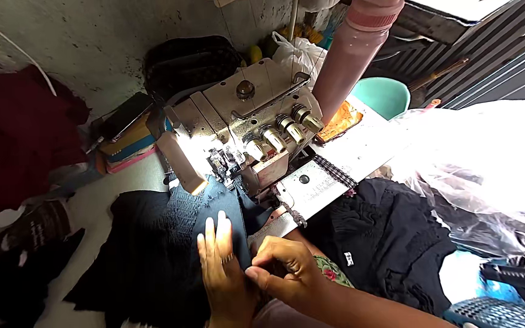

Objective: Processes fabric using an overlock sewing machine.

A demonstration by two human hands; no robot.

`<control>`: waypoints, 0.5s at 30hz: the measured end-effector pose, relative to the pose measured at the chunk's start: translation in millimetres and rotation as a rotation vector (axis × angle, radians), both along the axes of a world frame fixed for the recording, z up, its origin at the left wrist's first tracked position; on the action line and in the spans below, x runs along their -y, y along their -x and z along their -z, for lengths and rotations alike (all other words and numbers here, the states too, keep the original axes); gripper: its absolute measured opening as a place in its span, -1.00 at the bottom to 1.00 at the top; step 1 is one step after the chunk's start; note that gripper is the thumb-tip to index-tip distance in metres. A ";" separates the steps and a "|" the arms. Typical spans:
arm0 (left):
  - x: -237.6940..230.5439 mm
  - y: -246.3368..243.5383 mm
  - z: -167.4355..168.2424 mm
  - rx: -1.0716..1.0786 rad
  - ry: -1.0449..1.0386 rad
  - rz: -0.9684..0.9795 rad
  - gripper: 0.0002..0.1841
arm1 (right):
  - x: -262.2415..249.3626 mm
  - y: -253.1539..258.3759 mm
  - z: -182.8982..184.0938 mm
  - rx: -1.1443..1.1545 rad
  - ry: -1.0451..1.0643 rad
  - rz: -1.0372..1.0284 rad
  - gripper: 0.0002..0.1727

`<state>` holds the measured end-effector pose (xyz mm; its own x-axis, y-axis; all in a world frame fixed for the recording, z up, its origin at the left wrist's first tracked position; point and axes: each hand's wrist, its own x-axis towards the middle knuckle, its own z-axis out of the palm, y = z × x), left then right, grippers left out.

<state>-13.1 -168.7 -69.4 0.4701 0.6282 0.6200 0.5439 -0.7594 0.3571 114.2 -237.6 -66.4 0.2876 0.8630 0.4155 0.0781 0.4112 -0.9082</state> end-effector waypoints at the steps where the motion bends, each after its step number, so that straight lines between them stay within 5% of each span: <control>1: -7.4 -3.9 -1.3 0.042 0.033 0.002 -0.56 | -4.7 -0.9 -3.7 0.013 -0.019 0.011 -0.82; 6: -37.2 9.3 -15.3 0.182 0.219 0.059 -0.57 | -40.0 -19.9 0.6 -0.208 0.298 0.131 -0.61; 15: -54.3 18.4 -21.7 0.232 0.308 0.117 -0.59 | -42.0 -10.2 0.8 -0.600 0.607 0.010 -0.62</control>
